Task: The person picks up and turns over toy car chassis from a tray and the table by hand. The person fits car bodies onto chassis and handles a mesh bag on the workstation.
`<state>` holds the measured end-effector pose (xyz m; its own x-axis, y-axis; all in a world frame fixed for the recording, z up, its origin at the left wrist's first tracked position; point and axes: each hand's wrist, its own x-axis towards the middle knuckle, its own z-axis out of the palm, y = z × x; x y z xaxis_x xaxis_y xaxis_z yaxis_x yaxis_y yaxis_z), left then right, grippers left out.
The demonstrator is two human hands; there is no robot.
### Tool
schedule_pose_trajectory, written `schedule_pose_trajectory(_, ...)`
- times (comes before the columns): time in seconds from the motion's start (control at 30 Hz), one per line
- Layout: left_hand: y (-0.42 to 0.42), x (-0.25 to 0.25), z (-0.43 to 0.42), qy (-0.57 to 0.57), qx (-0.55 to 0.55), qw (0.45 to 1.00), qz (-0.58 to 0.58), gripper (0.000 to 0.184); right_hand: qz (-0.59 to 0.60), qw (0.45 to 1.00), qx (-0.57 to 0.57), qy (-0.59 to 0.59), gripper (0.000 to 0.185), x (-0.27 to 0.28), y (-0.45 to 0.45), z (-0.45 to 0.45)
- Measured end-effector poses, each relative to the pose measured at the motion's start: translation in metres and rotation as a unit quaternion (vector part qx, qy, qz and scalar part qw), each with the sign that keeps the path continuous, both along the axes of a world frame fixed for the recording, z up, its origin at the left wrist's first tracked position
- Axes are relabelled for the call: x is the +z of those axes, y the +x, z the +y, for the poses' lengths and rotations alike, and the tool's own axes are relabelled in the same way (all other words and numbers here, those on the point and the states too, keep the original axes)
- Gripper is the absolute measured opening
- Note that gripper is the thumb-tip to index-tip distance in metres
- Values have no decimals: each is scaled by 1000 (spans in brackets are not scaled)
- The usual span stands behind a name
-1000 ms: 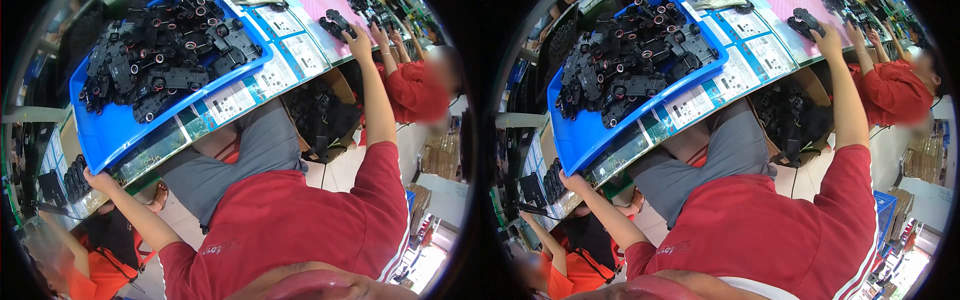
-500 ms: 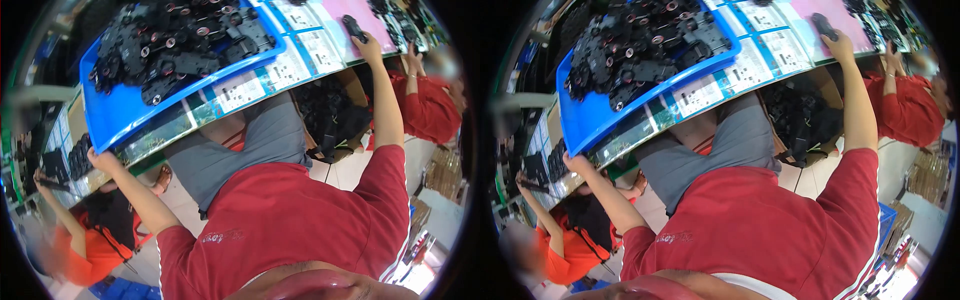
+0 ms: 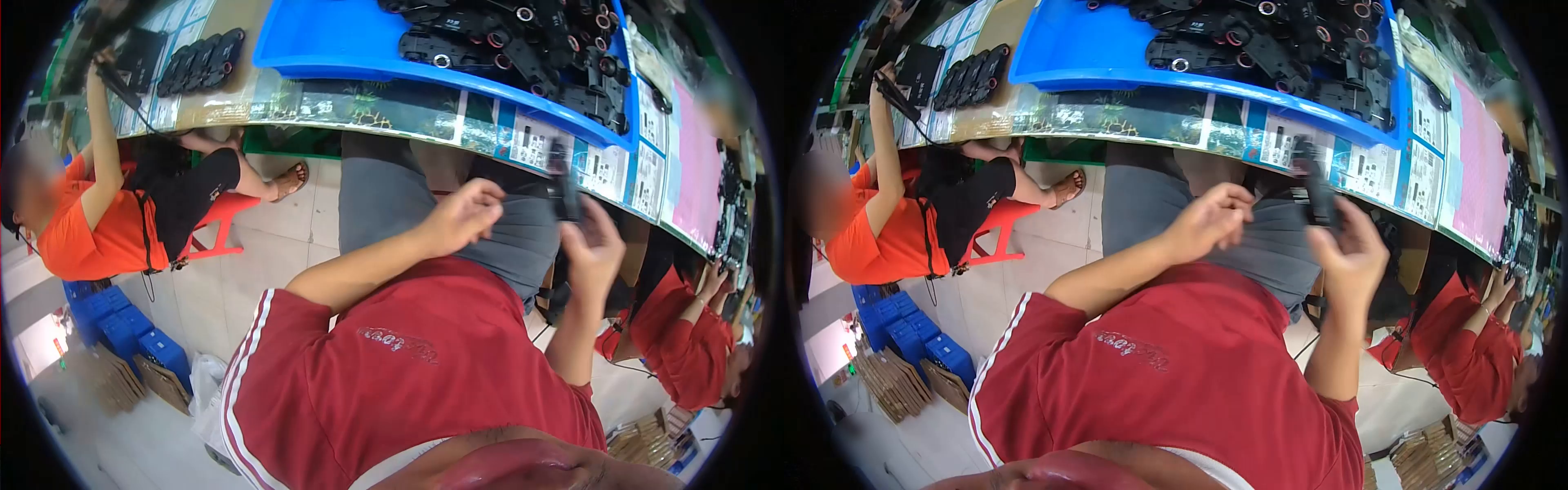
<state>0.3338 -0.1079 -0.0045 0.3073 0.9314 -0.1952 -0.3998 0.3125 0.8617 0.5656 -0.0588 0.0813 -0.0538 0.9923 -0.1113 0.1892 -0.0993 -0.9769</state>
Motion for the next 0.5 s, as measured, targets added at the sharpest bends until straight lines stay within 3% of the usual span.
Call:
schedule_pose_trajectory(0.03,9,5,1,30,17,999,-34,45,-35,995,61,66,55,-15,-21,-4)
schedule_pose_trajectory(0.07,17,11,2,25,63,997,-35,45,-185,962,143,143,59,-8,-39,-6)
schedule_pose_trajectory(0.1,20,19,2,21,112,993,-36,45,-227,924,160,262,59,-10,-57,-8)
schedule_pose_trajectory(0.17,-5,28,9,7,81,996,-28,43,-228,916,142,299,55,-8,-82,-9)
schedule_pose_trajectory(0.2,-15,21,11,56,105,993,-22,42,-224,915,149,299,55,-2,-90,-7)
schedule_pose_trajectory(0.23,-20,19,9,25,178,980,-83,42,-223,902,194,315,48,7,-97,-3)
schedule_pose_trajectory(0.3,-56,25,6,43,253,965,-58,42,-219,883,243,336,41,13,-102,7)
schedule_pose_trajectory(0.37,-108,49,-1,6,277,956,-92,42,-242,867,184,396,25,7,-82,24)
schedule_pose_trajectory(0.43,-161,68,-9,9,346,938,-23,41,-267,874,47,404,12,-7,-58,50)
schedule_pose_trajectory(0.5,-209,74,-17,26,381,918,111,41,-344,830,-90,430,14,-43,-17,89)
